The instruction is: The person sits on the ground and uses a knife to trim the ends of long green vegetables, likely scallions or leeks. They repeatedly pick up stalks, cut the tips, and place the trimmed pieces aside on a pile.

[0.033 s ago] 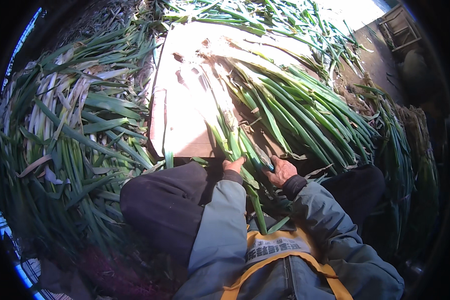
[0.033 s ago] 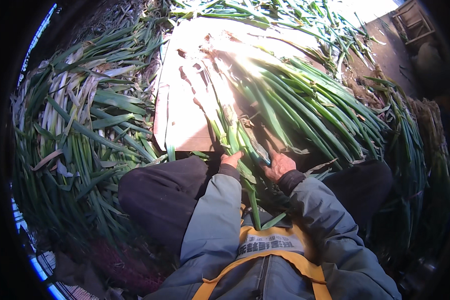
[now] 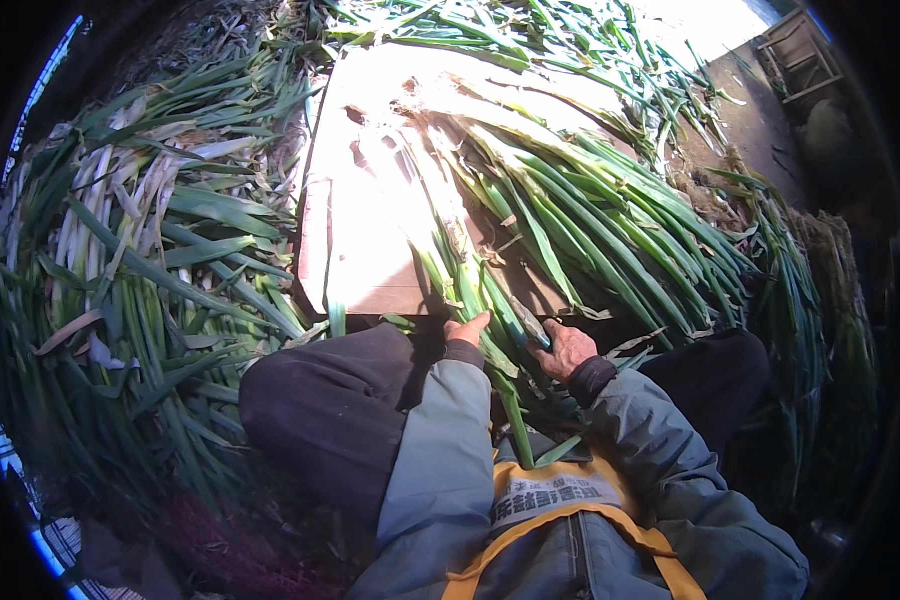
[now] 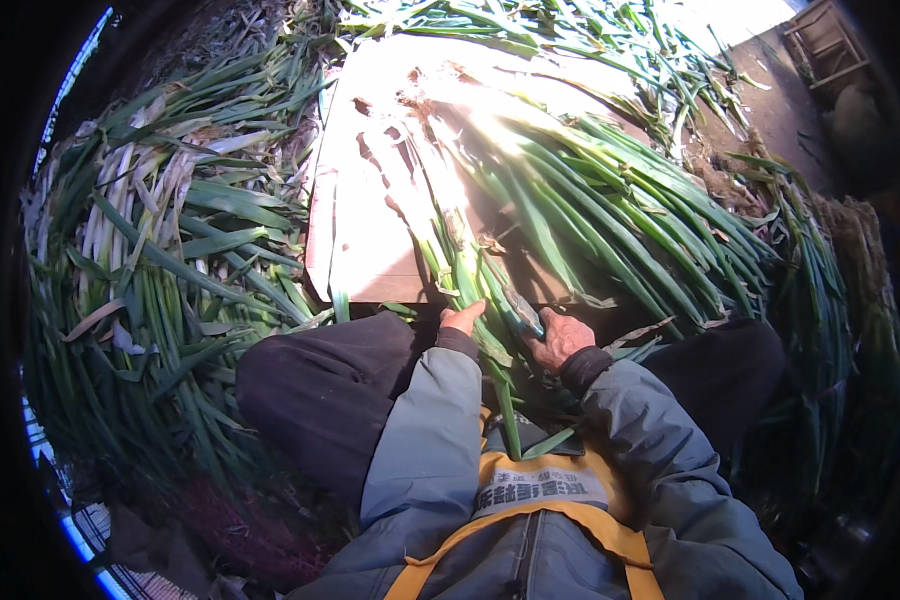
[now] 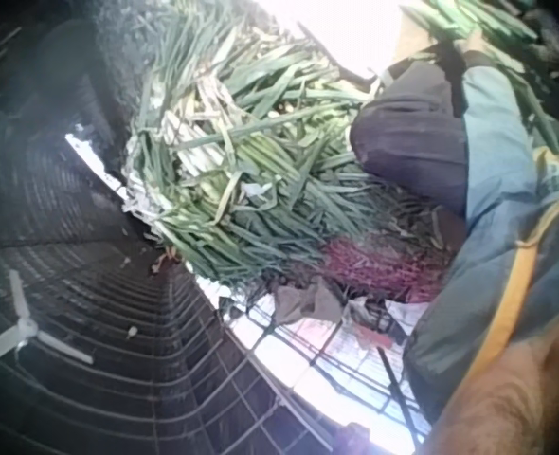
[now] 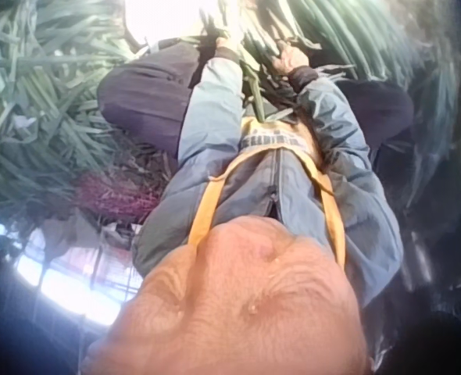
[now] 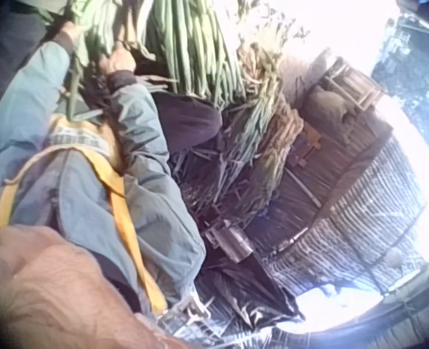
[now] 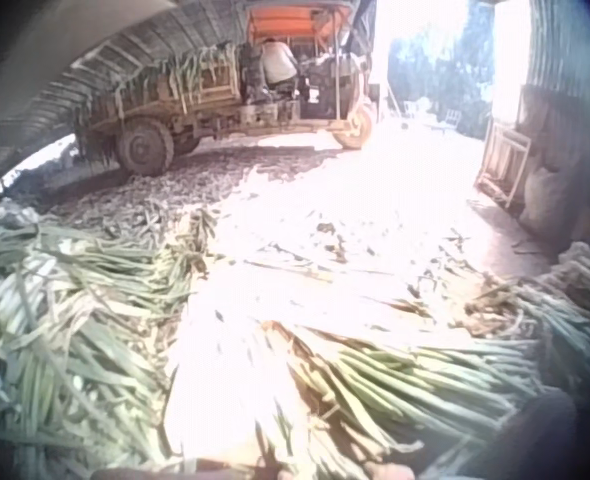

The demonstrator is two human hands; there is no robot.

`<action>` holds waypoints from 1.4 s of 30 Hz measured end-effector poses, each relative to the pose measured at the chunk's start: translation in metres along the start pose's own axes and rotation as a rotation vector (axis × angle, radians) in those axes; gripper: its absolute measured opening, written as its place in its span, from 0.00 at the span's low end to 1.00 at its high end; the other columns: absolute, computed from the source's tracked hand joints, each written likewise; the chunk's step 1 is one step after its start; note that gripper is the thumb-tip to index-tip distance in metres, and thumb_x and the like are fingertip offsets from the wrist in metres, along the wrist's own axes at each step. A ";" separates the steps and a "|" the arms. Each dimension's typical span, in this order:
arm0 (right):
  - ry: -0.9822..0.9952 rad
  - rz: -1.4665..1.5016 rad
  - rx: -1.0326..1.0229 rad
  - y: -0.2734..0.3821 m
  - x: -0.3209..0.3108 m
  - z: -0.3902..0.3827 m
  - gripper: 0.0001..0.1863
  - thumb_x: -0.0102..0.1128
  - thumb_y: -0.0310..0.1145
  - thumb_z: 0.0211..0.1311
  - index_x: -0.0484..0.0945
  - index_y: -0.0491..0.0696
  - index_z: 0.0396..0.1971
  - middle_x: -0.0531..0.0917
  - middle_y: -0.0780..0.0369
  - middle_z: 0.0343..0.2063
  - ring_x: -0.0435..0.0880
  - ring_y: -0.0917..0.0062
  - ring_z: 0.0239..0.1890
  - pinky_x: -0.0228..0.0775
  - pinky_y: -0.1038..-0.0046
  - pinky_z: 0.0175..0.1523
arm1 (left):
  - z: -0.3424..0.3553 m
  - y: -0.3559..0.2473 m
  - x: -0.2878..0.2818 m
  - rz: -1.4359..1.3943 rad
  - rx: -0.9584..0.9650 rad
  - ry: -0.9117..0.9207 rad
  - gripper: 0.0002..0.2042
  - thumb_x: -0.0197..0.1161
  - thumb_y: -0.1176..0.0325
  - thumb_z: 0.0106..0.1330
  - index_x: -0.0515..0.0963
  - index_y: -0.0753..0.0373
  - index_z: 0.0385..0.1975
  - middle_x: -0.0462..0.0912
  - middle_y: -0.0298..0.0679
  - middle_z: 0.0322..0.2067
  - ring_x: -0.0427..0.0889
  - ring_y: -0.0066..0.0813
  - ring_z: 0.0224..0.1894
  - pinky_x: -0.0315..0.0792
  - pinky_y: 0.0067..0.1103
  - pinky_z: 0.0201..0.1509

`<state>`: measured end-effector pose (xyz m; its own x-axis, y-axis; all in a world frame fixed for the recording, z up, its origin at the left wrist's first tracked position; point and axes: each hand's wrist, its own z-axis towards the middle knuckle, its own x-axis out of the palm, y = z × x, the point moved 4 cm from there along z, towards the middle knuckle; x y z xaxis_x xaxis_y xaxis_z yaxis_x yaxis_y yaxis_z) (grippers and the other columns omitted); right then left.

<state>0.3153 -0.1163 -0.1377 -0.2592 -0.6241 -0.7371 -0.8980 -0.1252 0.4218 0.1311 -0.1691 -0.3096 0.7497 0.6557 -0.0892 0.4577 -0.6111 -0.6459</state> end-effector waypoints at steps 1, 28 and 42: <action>0.006 -0.046 0.005 -0.001 0.000 -0.010 0.22 0.62 0.50 0.61 0.77 0.45 0.42 0.84 0.48 0.31 0.85 0.51 0.38 0.76 0.56 0.43 | -0.002 -0.001 0.003 -0.018 -0.002 0.022 0.27 0.80 0.68 0.46 0.74 0.72 0.44 0.81 0.47 0.41 0.79 0.35 0.41 0.75 0.32 0.47; -0.243 -0.132 -0.147 0.118 -0.011 0.182 0.22 0.59 0.54 0.64 0.83 0.46 0.34 0.86 0.49 0.31 0.86 0.53 0.39 0.77 0.56 0.46 | 0.070 0.067 -0.010 -0.341 -0.136 0.243 0.19 0.77 0.76 0.53 0.83 0.71 0.45 0.87 0.41 0.40 0.83 0.28 0.38 0.79 0.28 0.48; -0.522 0.094 -0.591 0.083 -0.016 0.321 0.16 0.58 0.45 0.59 0.78 0.45 0.30 0.82 0.53 0.24 0.83 0.58 0.30 0.76 0.62 0.35 | -0.008 -0.006 0.016 -0.215 0.048 0.336 0.19 0.76 0.70 0.52 0.83 0.68 0.45 0.87 0.39 0.39 0.84 0.30 0.38 0.78 0.27 0.47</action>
<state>0.1305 0.1314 -0.2603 -0.5892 -0.2287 -0.7750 -0.5642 -0.5701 0.5972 0.1437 -0.1586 -0.3014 0.7574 0.5801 0.2998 0.6044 -0.4491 -0.6580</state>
